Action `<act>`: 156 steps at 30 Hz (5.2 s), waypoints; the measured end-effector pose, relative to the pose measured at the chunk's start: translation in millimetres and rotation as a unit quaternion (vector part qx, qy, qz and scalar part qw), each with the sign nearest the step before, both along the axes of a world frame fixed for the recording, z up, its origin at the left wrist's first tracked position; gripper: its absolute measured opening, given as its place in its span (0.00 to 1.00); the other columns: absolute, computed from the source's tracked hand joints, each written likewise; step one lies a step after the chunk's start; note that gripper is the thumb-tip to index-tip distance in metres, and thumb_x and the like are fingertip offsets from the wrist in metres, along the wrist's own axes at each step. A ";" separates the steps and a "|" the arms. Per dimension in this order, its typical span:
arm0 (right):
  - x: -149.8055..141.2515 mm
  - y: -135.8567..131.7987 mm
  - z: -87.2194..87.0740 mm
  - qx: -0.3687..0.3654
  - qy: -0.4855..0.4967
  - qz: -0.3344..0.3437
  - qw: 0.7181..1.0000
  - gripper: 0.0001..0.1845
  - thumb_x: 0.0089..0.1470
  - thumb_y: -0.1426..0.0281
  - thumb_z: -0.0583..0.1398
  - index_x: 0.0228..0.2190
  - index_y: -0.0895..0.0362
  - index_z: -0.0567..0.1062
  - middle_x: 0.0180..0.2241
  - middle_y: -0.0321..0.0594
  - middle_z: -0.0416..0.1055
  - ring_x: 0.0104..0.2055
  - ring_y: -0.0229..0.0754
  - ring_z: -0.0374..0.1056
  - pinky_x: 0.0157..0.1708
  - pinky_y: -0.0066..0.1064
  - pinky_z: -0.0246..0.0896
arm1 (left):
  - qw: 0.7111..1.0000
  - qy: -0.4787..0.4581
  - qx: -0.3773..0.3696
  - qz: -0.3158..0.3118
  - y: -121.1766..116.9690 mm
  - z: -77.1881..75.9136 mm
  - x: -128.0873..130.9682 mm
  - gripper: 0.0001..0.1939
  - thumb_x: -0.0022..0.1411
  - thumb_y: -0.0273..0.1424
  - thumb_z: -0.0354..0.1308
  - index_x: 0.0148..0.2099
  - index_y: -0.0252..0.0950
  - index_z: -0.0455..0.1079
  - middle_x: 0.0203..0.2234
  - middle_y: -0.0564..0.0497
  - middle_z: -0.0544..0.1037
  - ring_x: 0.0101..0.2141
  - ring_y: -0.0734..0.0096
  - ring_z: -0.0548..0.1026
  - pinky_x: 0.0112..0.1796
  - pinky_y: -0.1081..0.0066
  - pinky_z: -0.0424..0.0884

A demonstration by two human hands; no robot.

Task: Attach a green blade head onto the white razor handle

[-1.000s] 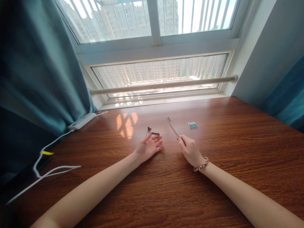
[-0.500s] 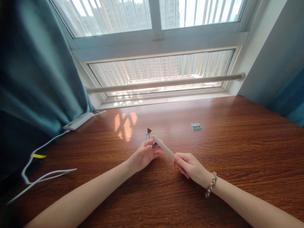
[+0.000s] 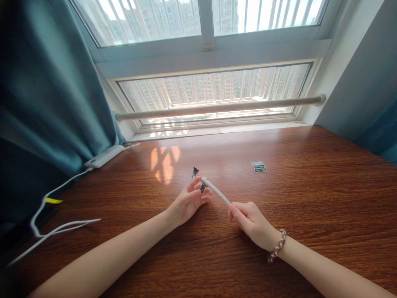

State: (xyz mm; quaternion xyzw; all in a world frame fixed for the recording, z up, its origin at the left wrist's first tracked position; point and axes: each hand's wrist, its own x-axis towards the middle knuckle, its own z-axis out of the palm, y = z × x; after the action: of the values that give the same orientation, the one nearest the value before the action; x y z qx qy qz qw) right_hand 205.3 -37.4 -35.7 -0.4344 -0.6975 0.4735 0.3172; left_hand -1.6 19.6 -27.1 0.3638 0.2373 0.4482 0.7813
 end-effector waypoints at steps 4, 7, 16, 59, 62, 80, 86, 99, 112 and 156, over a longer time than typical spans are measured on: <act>1.6 2.4 2.2 0.088 -0.091 0.002 0.992 0.21 0.58 0.59 0.44 0.22 0.58 0.64 0.15 0.31 0.52 0.18 0.32 0.50 0.20 0.26 0.45 | 1.000 -0.008 -0.012 -0.005 0.9 -0.4 -0.8 0.17 0.46 0.27 0.63 0.41 0.39 0.68 0.37 0.50 0.71 0.35 0.71 0.71 0.34 0.72 0.64; 3.7 5.9 1.9 0.120 -0.146 -0.039 0.981 0.21 0.59 0.60 0.43 0.23 0.57 0.64 0.18 0.34 0.58 0.21 0.34 0.55 0.24 0.27 0.48 | 1.000 -0.009 -0.014 -0.006 1.5 -0.6 -0.7 0.16 0.46 0.27 0.62 0.40 0.39 0.67 0.36 0.51 0.71 0.36 0.70 0.71 0.34 0.72 0.64; 7.0 9.2 -3.2 0.152 -0.258 -0.067 0.952 0.20 0.59 0.59 0.41 0.22 0.56 0.59 0.17 0.34 0.57 0.20 0.36 0.56 0.24 0.28 0.47 | 1.000 -0.012 -0.010 -0.005 2.4 -1.3 -0.6 0.15 0.46 0.28 0.63 0.39 0.39 0.68 0.36 0.51 0.71 0.37 0.69 0.70 0.35 0.72 0.64; 15.4 17.9 -5.2 0.230 -0.322 -0.075 0.915 0.17 0.59 0.62 0.42 0.24 0.56 0.60 0.16 0.35 0.63 0.19 0.37 0.61 0.23 0.28 0.45 | 0.998 0.013 -0.016 0.055 1.4 0.2 1.5 0.17 0.44 0.19 0.63 0.39 0.37 0.70 0.33 0.51 0.72 0.32 0.78 0.69 0.34 0.77 0.65; 15.1 16.2 -5.7 0.253 -0.318 -0.035 0.913 0.16 0.59 0.63 0.43 0.25 0.56 0.60 0.17 0.35 0.63 0.19 0.36 0.61 0.23 0.28 0.45 | 0.998 0.010 -0.027 0.064 1.1 1.0 1.9 0.18 0.42 0.19 0.64 0.38 0.37 0.71 0.34 0.52 0.72 0.33 0.78 0.69 0.33 0.77 0.65; 15.3 18.2 -6.9 0.270 -0.338 -0.091 0.897 0.18 0.59 0.62 0.43 0.24 0.56 0.63 0.16 0.34 0.63 0.18 0.36 0.61 0.23 0.27 0.44 | 0.999 0.008 -0.009 0.039 -1.9 7.2 2.0 0.17 0.43 0.18 0.63 0.38 0.36 0.70 0.38 0.50 0.72 0.32 0.80 0.68 0.32 0.79 0.63; 15.4 17.6 -7.6 0.257 -0.349 -0.080 0.897 0.17 0.59 0.62 0.43 0.25 0.56 0.63 0.16 0.34 0.63 0.19 0.36 0.61 0.23 0.27 0.45 | 0.998 -0.004 -0.025 0.058 0.1 6.4 2.2 0.17 0.42 0.19 0.64 0.37 0.34 0.71 0.37 0.49 0.72 0.34 0.78 0.68 0.32 0.79 0.63; 15.4 19.7 -8.7 0.242 -0.382 -0.110 0.885 0.18 0.59 0.60 0.42 0.25 0.56 0.62 0.16 0.35 0.64 0.20 0.38 0.62 0.23 0.27 0.45 | 0.997 0.000 -0.019 0.076 1.8 2.2 1.6 0.16 0.43 0.21 0.63 0.37 0.35 0.72 0.35 0.51 0.73 0.33 0.78 0.68 0.32 0.77 0.63; 15.6 18.7 -8.8 0.252 -0.349 -0.105 0.897 0.18 0.59 0.61 0.43 0.24 0.56 0.62 0.15 0.34 0.62 0.18 0.37 0.61 0.23 0.27 0.44 | 0.997 0.000 -0.010 0.079 1.7 5.2 1.7 0.17 0.41 0.22 0.64 0.38 0.36 0.72 0.34 0.51 0.70 0.32 0.78 0.66 0.32 0.77 0.63; 15.2 18.2 -7.8 0.251 -0.327 -0.086 0.907 0.16 0.58 0.63 0.44 0.25 0.56 0.63 0.16 0.34 0.63 0.19 0.35 0.61 0.23 0.26 0.46 | 0.998 0.009 0.003 0.070 -0.4 5.7 3.6 0.19 0.40 0.21 0.65 0.38 0.38 0.71 0.36 0.51 0.74 0.34 0.75 0.70 0.37 0.75 0.64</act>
State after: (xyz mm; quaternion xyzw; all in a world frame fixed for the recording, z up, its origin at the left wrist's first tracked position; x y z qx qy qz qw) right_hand 220.5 -19.3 -43.5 -0.5294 -0.8177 0.0853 0.2093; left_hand 1.9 19.2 -21.4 0.3526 0.2677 0.4990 0.7450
